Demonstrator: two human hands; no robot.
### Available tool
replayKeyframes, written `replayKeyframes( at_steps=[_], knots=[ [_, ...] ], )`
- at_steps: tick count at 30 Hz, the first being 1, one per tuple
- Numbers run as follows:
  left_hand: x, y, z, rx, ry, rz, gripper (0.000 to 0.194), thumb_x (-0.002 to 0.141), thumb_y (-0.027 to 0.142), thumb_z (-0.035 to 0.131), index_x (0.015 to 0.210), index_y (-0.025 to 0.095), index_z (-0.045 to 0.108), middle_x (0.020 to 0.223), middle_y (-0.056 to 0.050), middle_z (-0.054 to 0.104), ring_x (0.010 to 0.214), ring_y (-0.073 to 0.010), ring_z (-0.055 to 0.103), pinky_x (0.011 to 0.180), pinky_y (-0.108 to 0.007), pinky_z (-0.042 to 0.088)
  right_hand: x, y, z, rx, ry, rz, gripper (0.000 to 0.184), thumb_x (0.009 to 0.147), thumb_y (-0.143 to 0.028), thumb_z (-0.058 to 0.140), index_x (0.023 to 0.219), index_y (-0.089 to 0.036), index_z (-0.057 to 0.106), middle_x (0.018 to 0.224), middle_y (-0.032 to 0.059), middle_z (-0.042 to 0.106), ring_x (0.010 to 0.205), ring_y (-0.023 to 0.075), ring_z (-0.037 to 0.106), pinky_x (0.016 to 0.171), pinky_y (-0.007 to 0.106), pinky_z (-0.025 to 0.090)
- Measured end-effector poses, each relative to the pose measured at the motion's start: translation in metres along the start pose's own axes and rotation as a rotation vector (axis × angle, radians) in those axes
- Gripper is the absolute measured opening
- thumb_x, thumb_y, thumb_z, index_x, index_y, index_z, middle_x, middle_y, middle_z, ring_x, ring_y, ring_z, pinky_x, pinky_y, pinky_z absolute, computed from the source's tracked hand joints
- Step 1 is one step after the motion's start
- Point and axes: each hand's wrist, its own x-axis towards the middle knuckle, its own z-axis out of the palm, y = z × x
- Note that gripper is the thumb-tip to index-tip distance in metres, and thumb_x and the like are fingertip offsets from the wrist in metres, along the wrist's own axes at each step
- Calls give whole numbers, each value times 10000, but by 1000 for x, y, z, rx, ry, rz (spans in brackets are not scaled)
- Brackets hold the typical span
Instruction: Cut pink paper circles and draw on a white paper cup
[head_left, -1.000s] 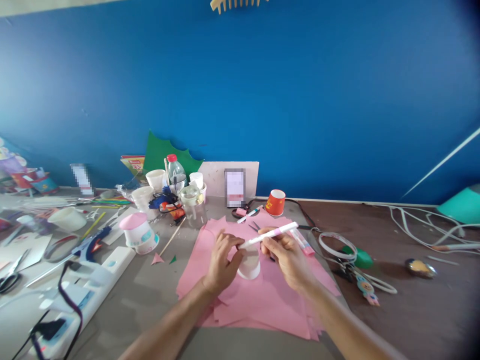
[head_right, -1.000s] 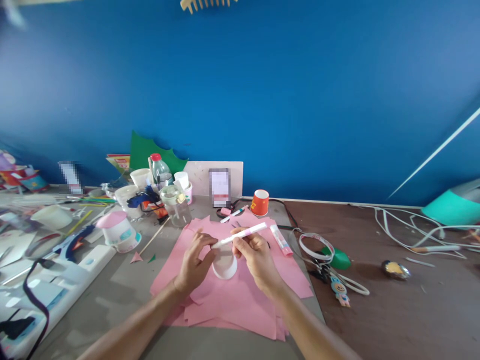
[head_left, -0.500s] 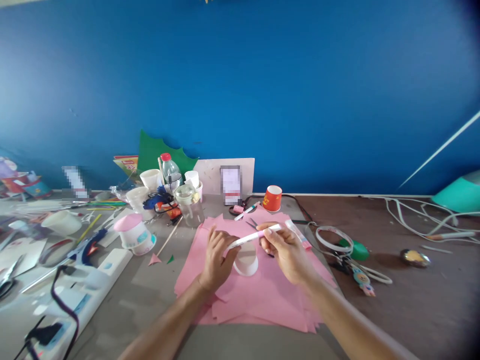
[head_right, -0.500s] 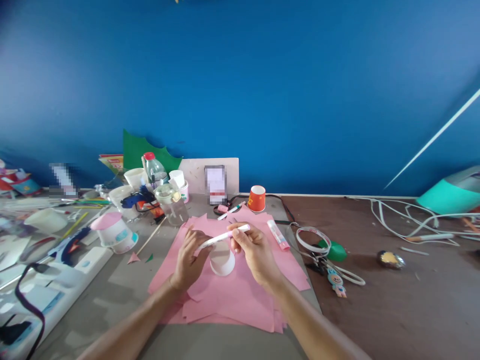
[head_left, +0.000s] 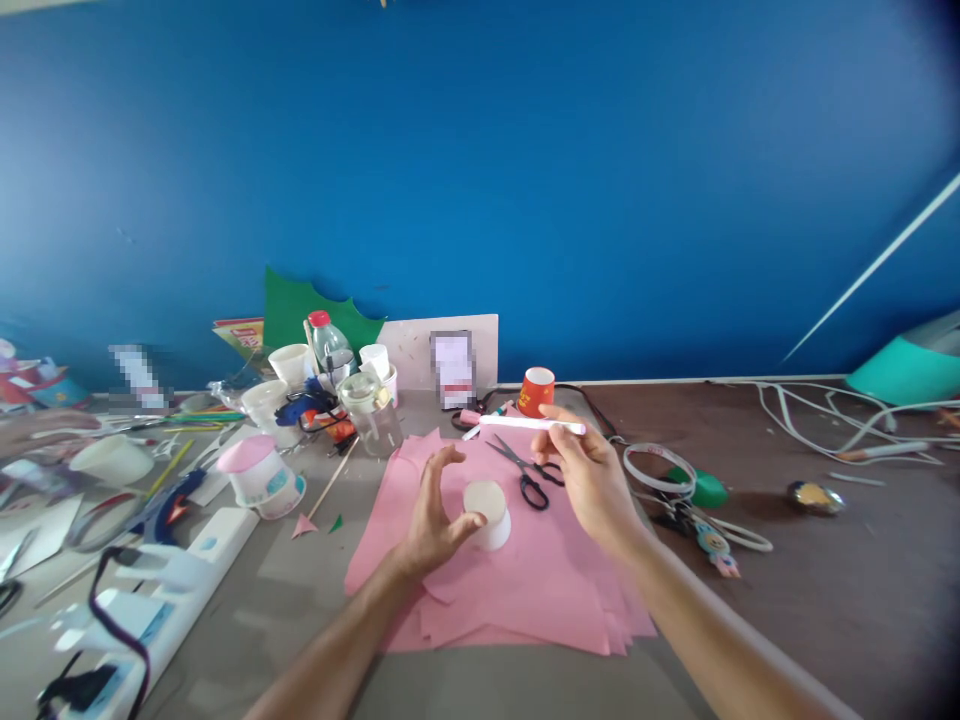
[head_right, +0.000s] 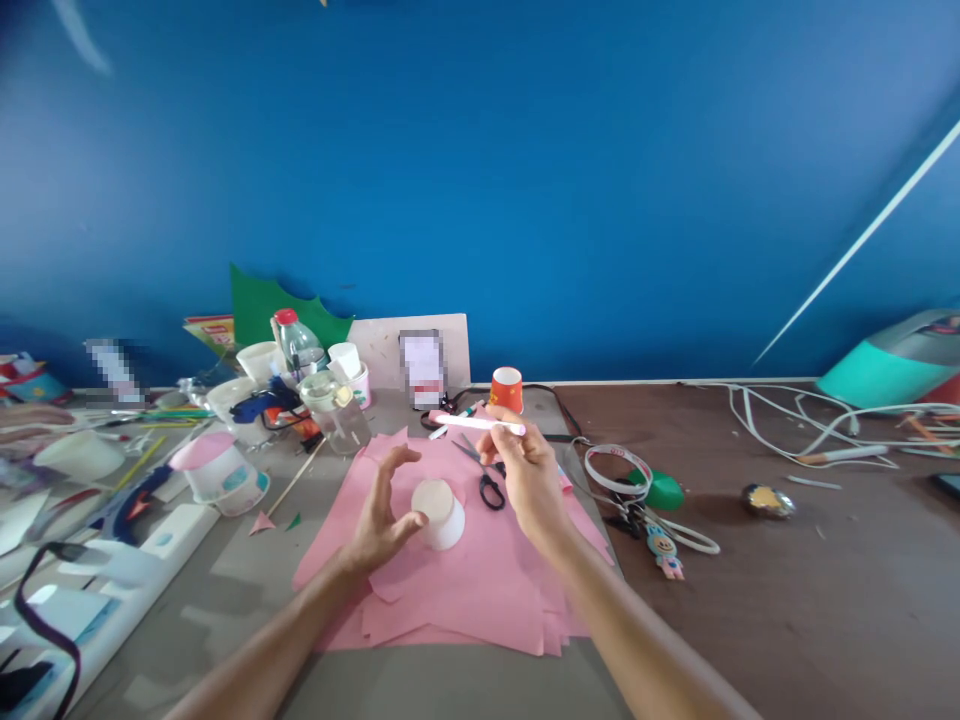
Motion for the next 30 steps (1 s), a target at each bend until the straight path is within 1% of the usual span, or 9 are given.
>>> replayKeyframes(
  at_steps=[4, 7, 10, 13, 16, 21, 24, 28, 30],
  knots=[
    [0, -1, -2, -191, -200, -89, 995, 707, 717, 551, 1458, 212, 137, 1312, -200, 441, 1246, -324, 433, 1036, -520, 327, 11, 22, -13, -336, 68, -101, 303, 834, -409, 581, 1035, -191, 645, 713, 15, 628, 671, 173, 592, 652, 304, 476],
    [-1, 2, -3, -239, -308, -126, 1101, 631, 711, 639, 1467, 204, 134, 1385, -222, 384, 1306, -351, 372, 1070, -526, 291, 11, 36, -17, -485, 25, -114, 271, 869, -368, 522, 1041, -185, 623, 791, 42, 661, 699, 189, 620, 670, 314, 489],
    [-3, 3, -1, -198, -331, -233, 1051, 634, 595, 734, 1453, 192, 214, 1393, -213, 399, 1302, -353, 381, 1080, -522, 290, 6, 42, -15, -630, -60, -236, 226, 884, -280, 491, 1057, -195, 608, 939, 78, 677, 823, 215, 625, 742, 337, 491],
    [-3, 3, 1, -180, -267, -346, 898, 664, 489, 758, 1398, 179, 344, 1359, -183, 454, 1251, -330, 445, 1062, -481, 338, 1, 46, -12, -748, -195, -335, 273, 855, -204, 513, 1113, -198, 602, 939, 86, 680, 900, 243, 603, 811, 381, 481],
    [0, 2, 0, -307, -145, -395, 841, 673, 491, 749, 1367, 186, 386, 1288, -156, 526, 1163, -306, 522, 971, -419, 440, -3, 48, -9, -773, -327, -313, 325, 822, -182, 570, 1144, -211, 600, 964, 83, 681, 925, 246, 597, 826, 387, 482],
    [5, 1, -2, -549, -46, -456, 785, 692, 519, 727, 1348, 240, 399, 1165, -109, 608, 1004, -278, 602, 813, -360, 508, -7, 54, -5, -762, -358, -218, 241, 838, -214, 580, 1069, -220, 646, 973, 84, 689, 901, 238, 610, 796, 375, 486],
    [7, 4, -2, -646, -11, -469, 757, 691, 535, 721, 1327, 237, 438, 1148, -111, 613, 968, -270, 613, 764, -340, 511, -4, 58, -6, -791, -302, -231, 226, 832, -188, 548, 1022, -223, 666, 925, 76, 699, 850, 232, 619, 776, 379, 484],
    [11, 5, -3, -657, 82, -494, 727, 685, 556, 713, 1290, 214, 499, 1102, -119, 628, 926, -243, 620, 730, -318, 510, 4, 60, -13, -742, -96, -196, 260, 818, -182, 489, 1016, -205, 656, 949, 75, 708, 817, 208, 640, 719, 331, 508],
    [12, 2, -5, -658, 124, -505, 729, 688, 563, 705, 1297, 221, 494, 1083, -108, 629, 897, -224, 622, 712, -302, 507, 8, 59, -17, -737, -29, -179, 263, 817, -200, 478, 1016, -191, 651, 950, 77, 713, 794, 202, 645, 690, 317, 514]
  ],
)
